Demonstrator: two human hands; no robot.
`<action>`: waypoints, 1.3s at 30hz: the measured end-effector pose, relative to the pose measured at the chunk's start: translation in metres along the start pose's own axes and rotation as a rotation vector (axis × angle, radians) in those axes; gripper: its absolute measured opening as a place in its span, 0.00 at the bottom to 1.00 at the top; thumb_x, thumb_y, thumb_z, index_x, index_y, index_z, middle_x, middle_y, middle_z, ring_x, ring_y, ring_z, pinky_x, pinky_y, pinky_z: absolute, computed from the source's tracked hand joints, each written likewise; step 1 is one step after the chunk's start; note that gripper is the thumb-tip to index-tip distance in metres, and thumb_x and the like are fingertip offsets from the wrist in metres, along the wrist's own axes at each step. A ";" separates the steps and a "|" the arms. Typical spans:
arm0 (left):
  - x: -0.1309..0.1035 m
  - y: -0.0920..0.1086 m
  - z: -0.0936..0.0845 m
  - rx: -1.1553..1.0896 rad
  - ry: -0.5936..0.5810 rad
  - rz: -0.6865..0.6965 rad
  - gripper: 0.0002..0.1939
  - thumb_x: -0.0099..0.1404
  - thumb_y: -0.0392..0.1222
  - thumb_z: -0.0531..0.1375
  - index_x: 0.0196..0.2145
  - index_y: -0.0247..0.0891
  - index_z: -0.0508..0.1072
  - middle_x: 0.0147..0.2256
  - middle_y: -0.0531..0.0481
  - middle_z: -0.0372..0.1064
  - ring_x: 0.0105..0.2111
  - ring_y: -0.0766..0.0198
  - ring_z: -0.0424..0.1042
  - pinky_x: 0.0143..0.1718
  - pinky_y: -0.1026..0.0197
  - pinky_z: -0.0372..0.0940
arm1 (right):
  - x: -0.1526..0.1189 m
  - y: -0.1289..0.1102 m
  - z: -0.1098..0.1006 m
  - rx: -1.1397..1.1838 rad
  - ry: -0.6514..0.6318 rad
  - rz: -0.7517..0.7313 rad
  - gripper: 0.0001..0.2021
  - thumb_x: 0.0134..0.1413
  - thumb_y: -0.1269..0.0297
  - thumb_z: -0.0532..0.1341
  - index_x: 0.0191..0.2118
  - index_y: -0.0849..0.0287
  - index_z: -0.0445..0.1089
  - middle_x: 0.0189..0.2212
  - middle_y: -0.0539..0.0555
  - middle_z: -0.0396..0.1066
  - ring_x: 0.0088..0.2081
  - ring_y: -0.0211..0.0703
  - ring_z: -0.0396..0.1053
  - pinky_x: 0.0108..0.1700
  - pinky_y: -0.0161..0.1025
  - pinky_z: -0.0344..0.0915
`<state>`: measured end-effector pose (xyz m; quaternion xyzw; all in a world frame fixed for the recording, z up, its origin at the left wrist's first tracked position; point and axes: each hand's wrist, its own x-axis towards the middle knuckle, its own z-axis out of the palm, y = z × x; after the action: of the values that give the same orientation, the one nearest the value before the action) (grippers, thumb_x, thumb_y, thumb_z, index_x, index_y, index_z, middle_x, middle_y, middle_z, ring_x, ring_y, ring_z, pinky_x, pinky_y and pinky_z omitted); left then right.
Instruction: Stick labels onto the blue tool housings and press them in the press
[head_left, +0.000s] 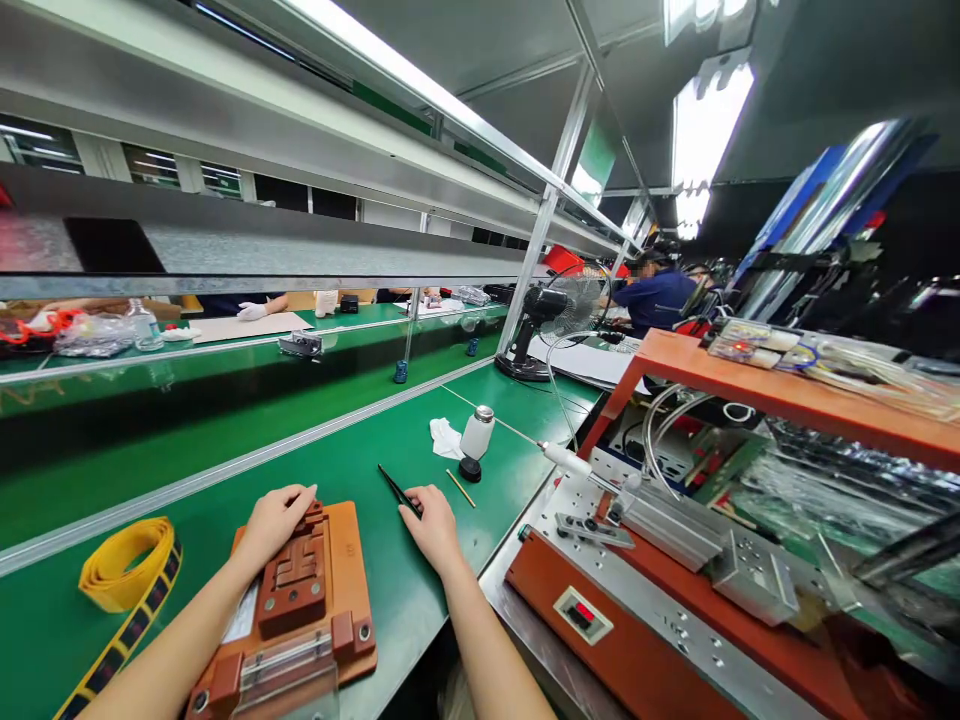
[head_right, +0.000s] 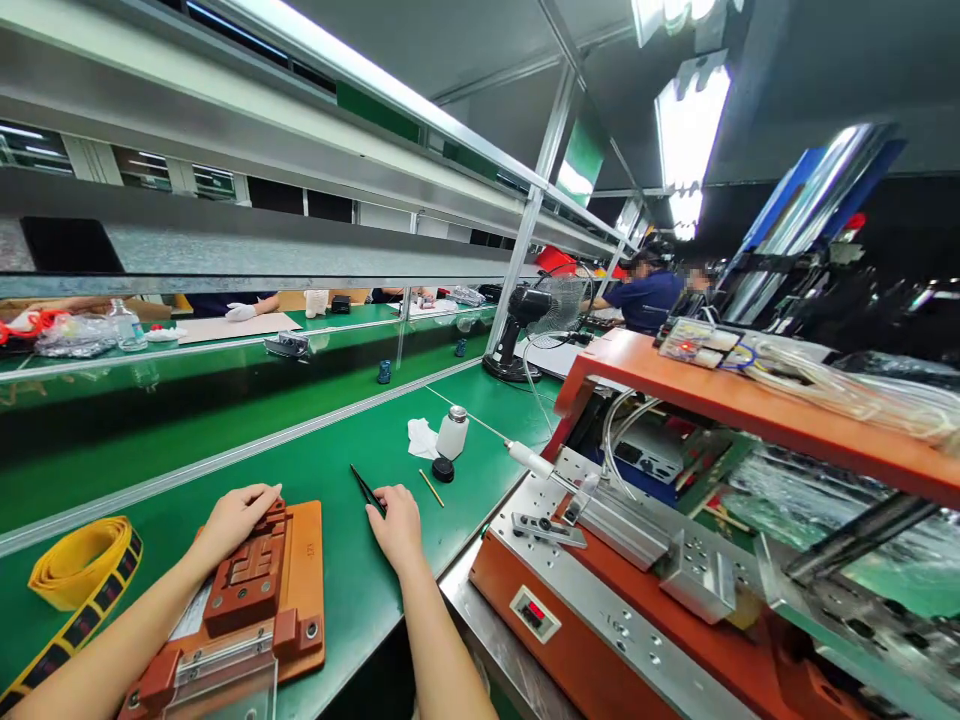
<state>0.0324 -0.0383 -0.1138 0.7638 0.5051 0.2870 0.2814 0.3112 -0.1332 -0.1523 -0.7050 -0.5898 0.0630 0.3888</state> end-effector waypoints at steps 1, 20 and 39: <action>0.000 0.000 0.001 -0.005 0.000 0.000 0.28 0.66 0.65 0.50 0.23 0.42 0.73 0.26 0.50 0.74 0.31 0.54 0.71 0.34 0.59 0.59 | -0.001 0.000 0.000 -0.001 0.003 0.000 0.09 0.56 0.66 0.64 0.43 0.56 0.76 0.37 0.55 0.74 0.41 0.48 0.72 0.45 0.42 0.68; -0.002 0.001 0.012 0.042 0.037 -0.061 0.18 0.74 0.54 0.58 0.34 0.35 0.73 0.32 0.52 0.71 0.33 0.62 0.72 0.40 0.55 0.69 | 0.001 0.025 0.004 0.144 0.005 -0.018 0.20 0.53 0.47 0.59 0.40 0.56 0.78 0.35 0.59 0.75 0.37 0.53 0.74 0.45 0.49 0.71; -0.005 0.008 0.009 0.070 0.031 -0.107 0.15 0.74 0.51 0.59 0.41 0.35 0.75 0.37 0.49 0.74 0.35 0.62 0.74 0.41 0.55 0.71 | 0.003 0.033 0.006 0.165 -0.013 0.000 0.22 0.51 0.45 0.59 0.41 0.57 0.78 0.35 0.58 0.74 0.37 0.52 0.73 0.46 0.49 0.70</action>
<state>0.0424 -0.0470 -0.1145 0.7404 0.5595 0.2654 0.2614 0.3349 -0.1278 -0.1763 -0.6701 -0.5851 0.1162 0.4417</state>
